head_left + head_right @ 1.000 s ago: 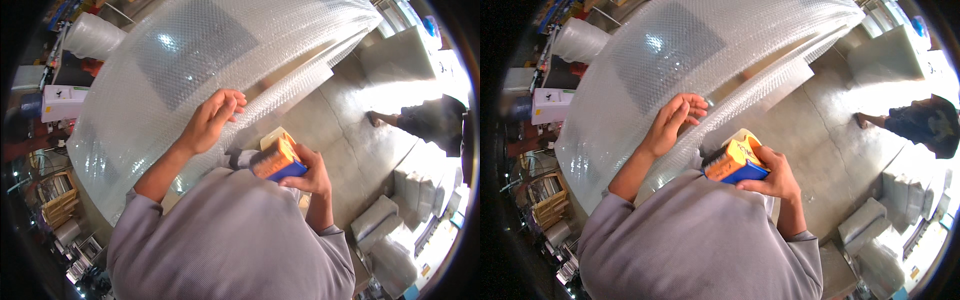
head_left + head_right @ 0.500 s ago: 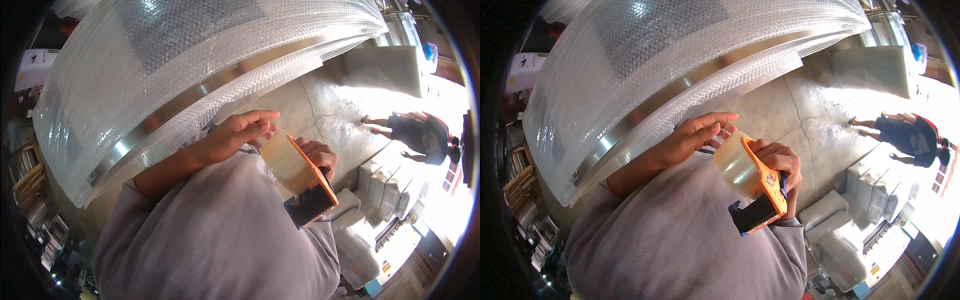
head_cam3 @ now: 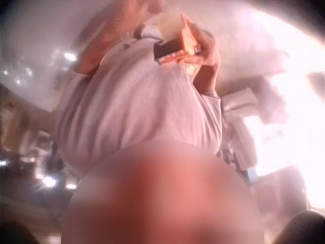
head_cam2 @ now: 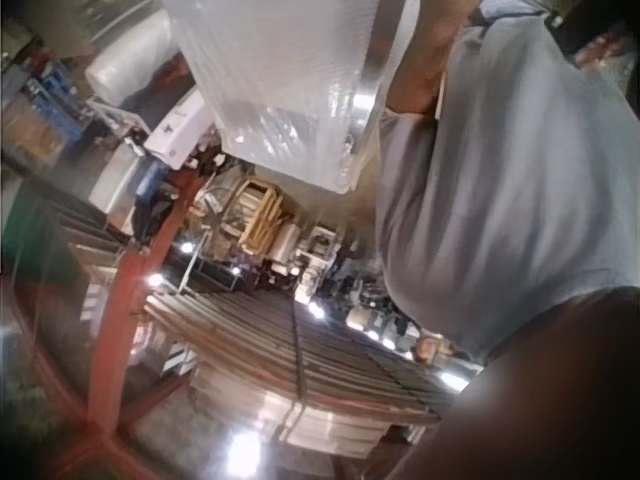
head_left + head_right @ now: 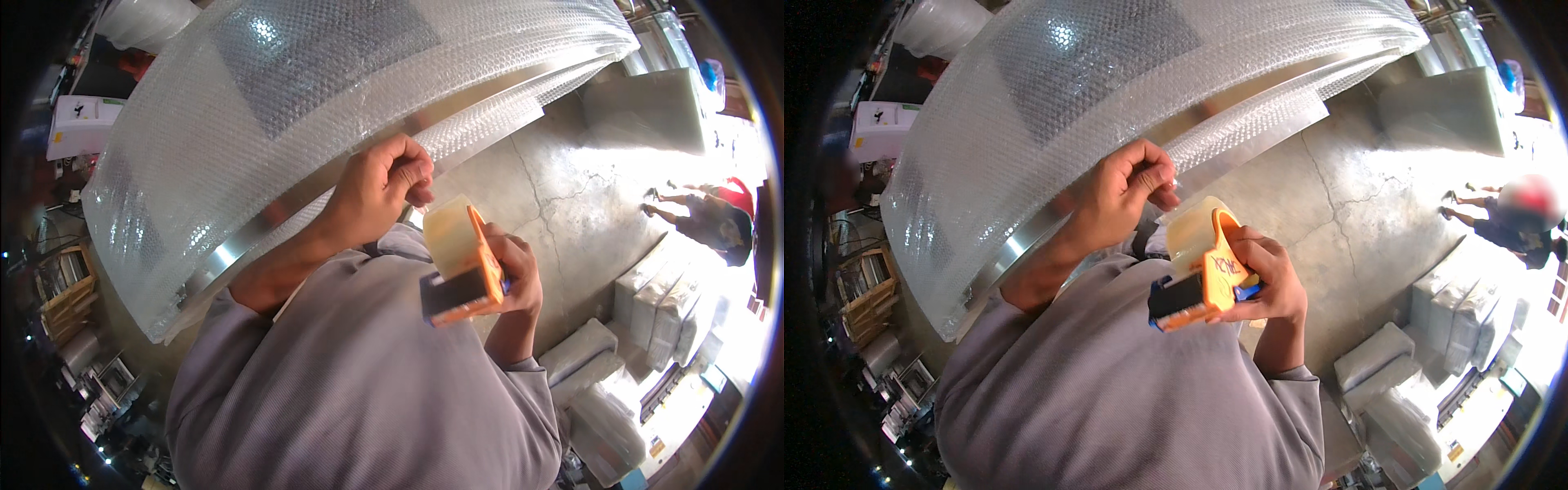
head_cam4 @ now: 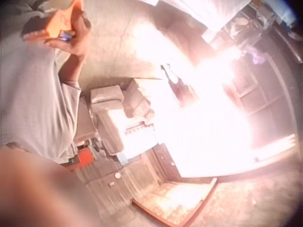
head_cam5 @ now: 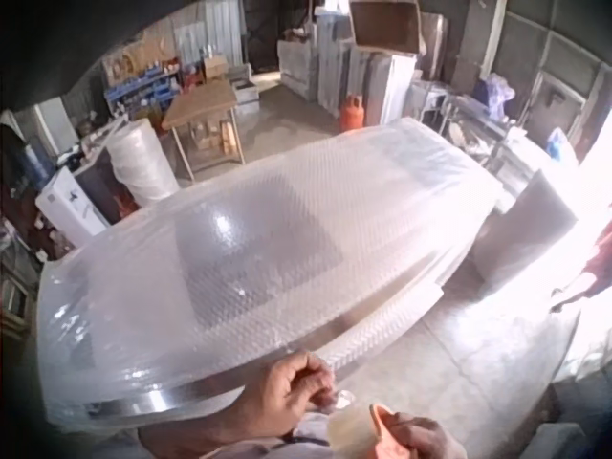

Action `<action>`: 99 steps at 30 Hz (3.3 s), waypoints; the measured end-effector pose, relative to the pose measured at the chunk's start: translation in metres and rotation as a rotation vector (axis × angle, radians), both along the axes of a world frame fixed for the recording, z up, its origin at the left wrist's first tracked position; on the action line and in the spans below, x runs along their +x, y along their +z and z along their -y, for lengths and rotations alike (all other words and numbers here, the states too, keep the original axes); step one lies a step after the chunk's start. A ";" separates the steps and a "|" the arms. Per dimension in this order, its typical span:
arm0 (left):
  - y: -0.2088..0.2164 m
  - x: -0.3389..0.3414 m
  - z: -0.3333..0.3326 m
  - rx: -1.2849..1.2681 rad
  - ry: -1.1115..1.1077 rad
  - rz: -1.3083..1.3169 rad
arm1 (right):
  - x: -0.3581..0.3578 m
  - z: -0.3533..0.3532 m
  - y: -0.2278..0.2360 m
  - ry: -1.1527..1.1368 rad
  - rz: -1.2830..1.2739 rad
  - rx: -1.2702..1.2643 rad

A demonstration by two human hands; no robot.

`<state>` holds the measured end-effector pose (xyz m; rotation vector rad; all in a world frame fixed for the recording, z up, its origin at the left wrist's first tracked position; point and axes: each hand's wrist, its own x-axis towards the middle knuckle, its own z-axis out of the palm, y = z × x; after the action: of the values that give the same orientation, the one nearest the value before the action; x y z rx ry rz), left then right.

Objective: The person wraps a large piece of furniture with bubble wrap and secures it with packing tape. They smooth the wrap, apply tape to the edges, and rotate the item to cover all sides.

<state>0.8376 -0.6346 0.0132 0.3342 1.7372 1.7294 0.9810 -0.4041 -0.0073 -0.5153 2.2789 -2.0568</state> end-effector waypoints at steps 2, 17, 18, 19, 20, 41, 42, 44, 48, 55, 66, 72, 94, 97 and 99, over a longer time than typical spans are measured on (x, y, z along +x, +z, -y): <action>0.006 -0.013 0.003 -0.029 0.010 -0.108 | 0.000 0.007 0.008 -0.060 0.106 0.108; -0.053 -0.156 0.027 -0.613 0.042 -1.180 | -0.044 0.063 0.011 -0.454 0.647 0.291; -0.056 -0.160 0.028 -0.710 0.002 -1.278 | -0.046 0.064 0.009 -0.458 0.681 0.304; -0.060 -0.162 0.028 -0.834 -0.034 -1.355 | -0.049 0.066 0.007 -0.464 0.687 0.299; -0.063 -0.162 0.029 -0.805 0.049 -1.384 | -0.050 0.066 0.004 -0.469 0.673 0.289; -0.124 0.083 0.032 -0.862 0.244 -1.278 | -0.027 0.044 -0.043 -0.382 0.516 0.191; -0.137 0.084 0.027 -0.956 0.306 -1.308 | -0.027 0.041 -0.044 -0.366 0.536 0.190; -0.155 0.078 0.021 -0.984 0.371 -1.217 | -0.027 0.034 -0.044 -0.344 0.539 0.215; -0.155 0.066 0.014 -0.981 0.389 -1.225 | -0.032 0.022 -0.039 -0.297 0.505 0.269; -0.144 0.063 0.002 -0.934 0.447 -1.457 | -0.032 0.017 -0.020 -0.251 0.503 0.244; -0.139 0.041 -0.004 -0.843 0.648 -1.573 | -0.027 0.017 -0.025 -0.305 0.461 0.342; -0.124 0.016 -0.003 -0.558 0.583 -1.533 | -0.023 0.020 -0.022 -0.328 0.486 0.343; -0.115 0.009 -0.026 -0.408 0.896 -1.126 | -0.027 0.016 -0.007 -0.282 0.563 0.303; -0.112 0.006 -0.028 -0.431 0.902 -1.120 | -0.025 0.017 -0.006 -0.289 0.568 0.281; -0.110 0.004 -0.028 -0.448 0.890 -1.096 | -0.024 0.017 -0.007 -0.291 0.584 0.280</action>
<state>0.8414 -0.6067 -0.0967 0.3561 3.3960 1.7043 0.9571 -0.4210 -0.0138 0.4023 2.2862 -1.6325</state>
